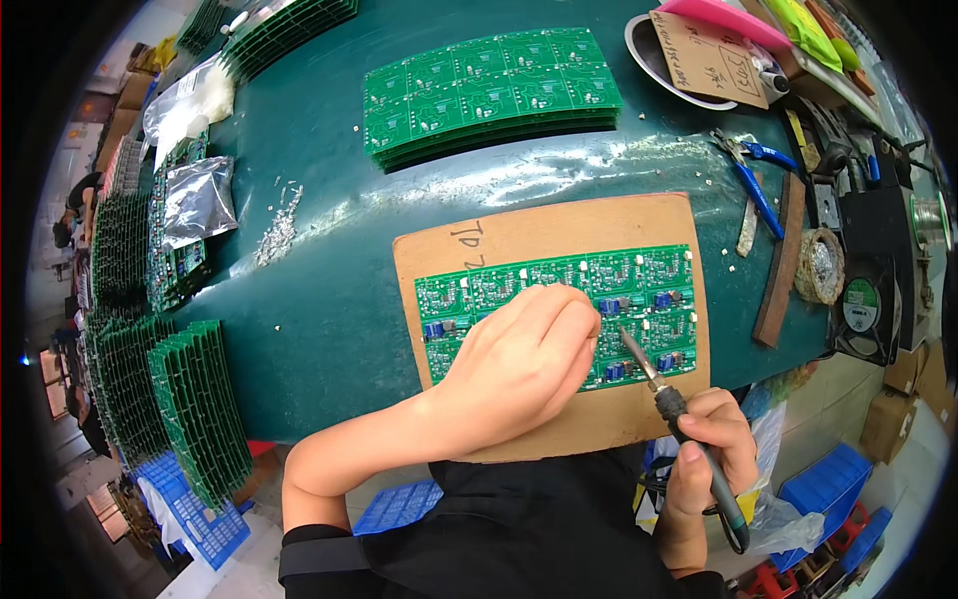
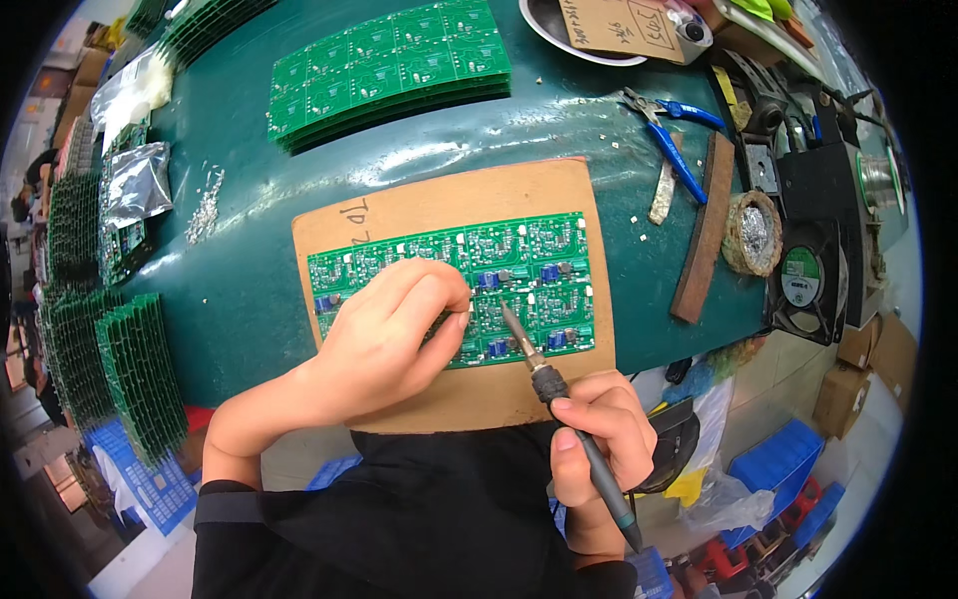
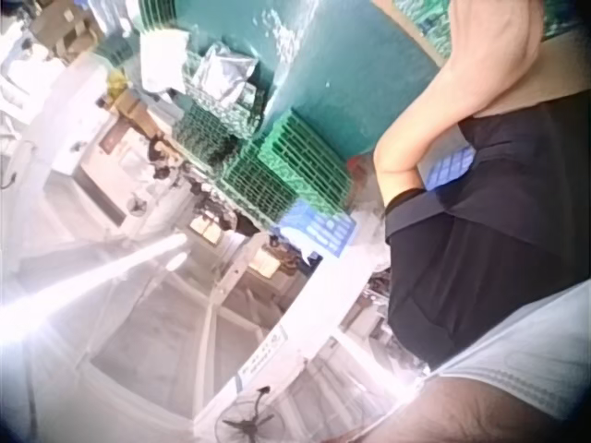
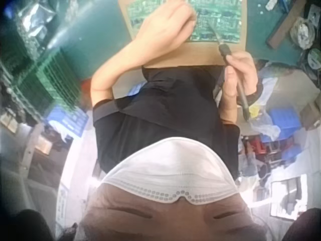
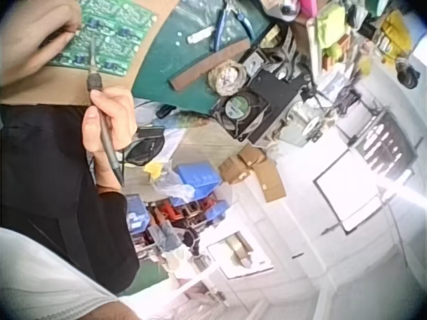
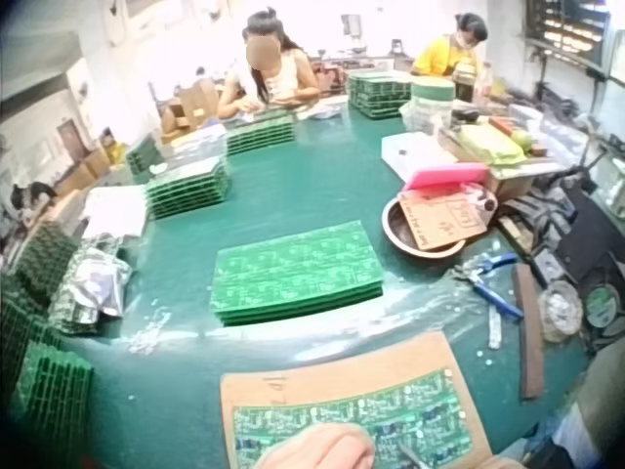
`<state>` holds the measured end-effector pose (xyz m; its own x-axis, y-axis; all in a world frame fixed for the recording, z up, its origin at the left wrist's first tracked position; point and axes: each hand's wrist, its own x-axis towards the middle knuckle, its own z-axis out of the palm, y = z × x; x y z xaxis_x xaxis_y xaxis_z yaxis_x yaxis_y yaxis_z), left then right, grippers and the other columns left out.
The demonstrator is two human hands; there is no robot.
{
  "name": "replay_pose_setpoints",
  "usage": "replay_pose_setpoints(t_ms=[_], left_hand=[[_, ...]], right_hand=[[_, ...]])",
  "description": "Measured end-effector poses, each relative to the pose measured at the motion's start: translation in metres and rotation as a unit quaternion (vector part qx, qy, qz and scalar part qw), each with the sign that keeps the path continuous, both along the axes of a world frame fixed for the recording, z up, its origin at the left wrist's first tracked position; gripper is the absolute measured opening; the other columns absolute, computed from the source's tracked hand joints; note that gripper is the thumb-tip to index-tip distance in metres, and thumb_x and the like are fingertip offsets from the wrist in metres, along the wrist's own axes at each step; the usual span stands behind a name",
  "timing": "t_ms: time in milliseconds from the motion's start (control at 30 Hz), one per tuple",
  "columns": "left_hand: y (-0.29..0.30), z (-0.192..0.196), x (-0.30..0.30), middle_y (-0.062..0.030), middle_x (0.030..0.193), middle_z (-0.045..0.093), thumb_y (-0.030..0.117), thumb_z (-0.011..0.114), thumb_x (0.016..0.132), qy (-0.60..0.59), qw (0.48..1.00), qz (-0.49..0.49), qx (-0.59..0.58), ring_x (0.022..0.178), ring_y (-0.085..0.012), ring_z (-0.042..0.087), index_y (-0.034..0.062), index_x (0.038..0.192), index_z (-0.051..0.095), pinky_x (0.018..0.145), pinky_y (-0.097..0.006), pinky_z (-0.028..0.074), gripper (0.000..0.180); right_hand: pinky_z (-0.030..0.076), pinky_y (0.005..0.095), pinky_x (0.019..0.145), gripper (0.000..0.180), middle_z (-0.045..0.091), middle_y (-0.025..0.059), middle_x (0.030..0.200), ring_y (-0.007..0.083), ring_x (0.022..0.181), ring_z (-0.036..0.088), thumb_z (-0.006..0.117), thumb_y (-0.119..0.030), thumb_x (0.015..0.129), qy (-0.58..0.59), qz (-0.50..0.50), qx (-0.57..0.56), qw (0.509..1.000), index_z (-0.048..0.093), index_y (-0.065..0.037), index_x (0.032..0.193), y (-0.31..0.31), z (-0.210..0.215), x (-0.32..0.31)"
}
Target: The person solders electronic components onto circuit boards mounted on a padded base using a soldering iron. The person then flips the base to remove the finished circuit boards and loads new circuit boards from stacks to continue soldering.
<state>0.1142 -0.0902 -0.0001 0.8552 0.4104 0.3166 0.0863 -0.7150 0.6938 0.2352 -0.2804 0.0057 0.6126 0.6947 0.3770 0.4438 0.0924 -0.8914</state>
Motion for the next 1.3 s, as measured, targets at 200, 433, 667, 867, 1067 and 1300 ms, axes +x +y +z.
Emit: replay_pose_setpoints(t_ms=[200, 433, 667, 867, 1067, 1300], left_hand=[[-0.003, 0.001, 0.007, -0.0104, 0.088, 0.06, -0.005, 0.068, 0.074, 0.025, 0.999, 0.003, 0.039, 0.078, -0.0289, 0.061, 0.0026, 0.088, 0.057, 0.068, -0.036, 0.05, 0.019], [-0.003, 0.014, 0.006, -0.0099, 0.087, 0.06, -0.004, 0.068, 0.076, 0.037, 0.999, 0.003, -0.003, 0.076, -0.0273, 0.061, 0.0023, 0.089, 0.06, 0.067, -0.035, 0.05, 0.017], [-0.007, 0.015, 0.029, -0.0103, 0.086, 0.058, -0.004, 0.066, 0.079, 0.018, 0.998, -0.031, -0.053, 0.078, -0.0276, 0.06, 0.002, 0.091, 0.056, 0.068, -0.036, 0.049, 0.017], [-0.014, 0.005, 0.044, -0.0096, 0.086, 0.058, -0.003, 0.067, 0.077, 0.029, 0.999, -0.026, 0.013, 0.077, -0.0283, 0.06, 0.0028, 0.088, 0.056, 0.067, -0.037, 0.05, 0.017], [-0.021, 0.002, 0.048, -0.009, 0.086, 0.059, -0.002, 0.068, 0.075, 0.055, 0.995, -0.023, 0.075, 0.075, -0.0274, 0.06, 0.003, 0.087, 0.056, 0.065, -0.036, 0.05, 0.017], [-0.03, 0.003, 0.049, -0.0082, 0.088, 0.058, -0.003, 0.067, 0.071, 0.057, 0.99, -0.019, 0.126, 0.071, -0.0248, 0.056, 0.0034, 0.086, 0.056, 0.063, -0.035, 0.049, 0.02]], right_hand=[[0.046, 0.0331, 0.059, 0.017, 0.054, 0.0075, 0.064, 0.0232, 0.061, 0.058, 0.064, -0.01, 0.077, 0.021, 0.015, -0.007, 1.0, 0.065, 0.002, 0.089, 0.004, -0.002, 0.004], [0.045, 0.0351, 0.059, 0.017, 0.053, 0.0079, 0.065, 0.0232, 0.062, 0.055, 0.064, -0.012, 0.077, 0.012, 0.008, 0.02, 1.0, 0.064, 0.002, 0.087, -0.003, 0.002, 0.013], [0.044, 0.0351, 0.06, 0.018, 0.051, 0.0065, 0.065, 0.0218, 0.063, 0.053, 0.064, -0.015, 0.078, 0.013, -0.047, 0.045, 0.998, 0.063, 0.001, 0.086, -0.016, -0.003, 0.03], [0.044, 0.0335, 0.06, 0.016, 0.051, 0.0064, 0.065, 0.0212, 0.062, 0.053, 0.065, -0.014, 0.078, 0.037, -0.038, 0.037, 0.998, 0.064, 0.001, 0.085, -0.014, -0.006, 0.03], [0.043, 0.0331, 0.059, 0.017, 0.051, 0.0067, 0.062, 0.0215, 0.061, 0.053, 0.066, -0.015, 0.079, 0.048, -0.011, 0.011, 0.999, 0.064, 0.001, 0.084, -0.011, 0.0, 0.036], [0.045, 0.0355, 0.066, 0.02, 0.056, 0.0121, 0.074, 0.0246, 0.072, 0.056, 0.063, -0.013, 0.082, -0.076, -0.157, 0.026, 0.984, 0.064, 0.004, 0.092, -0.037, -0.004, 0.069]])
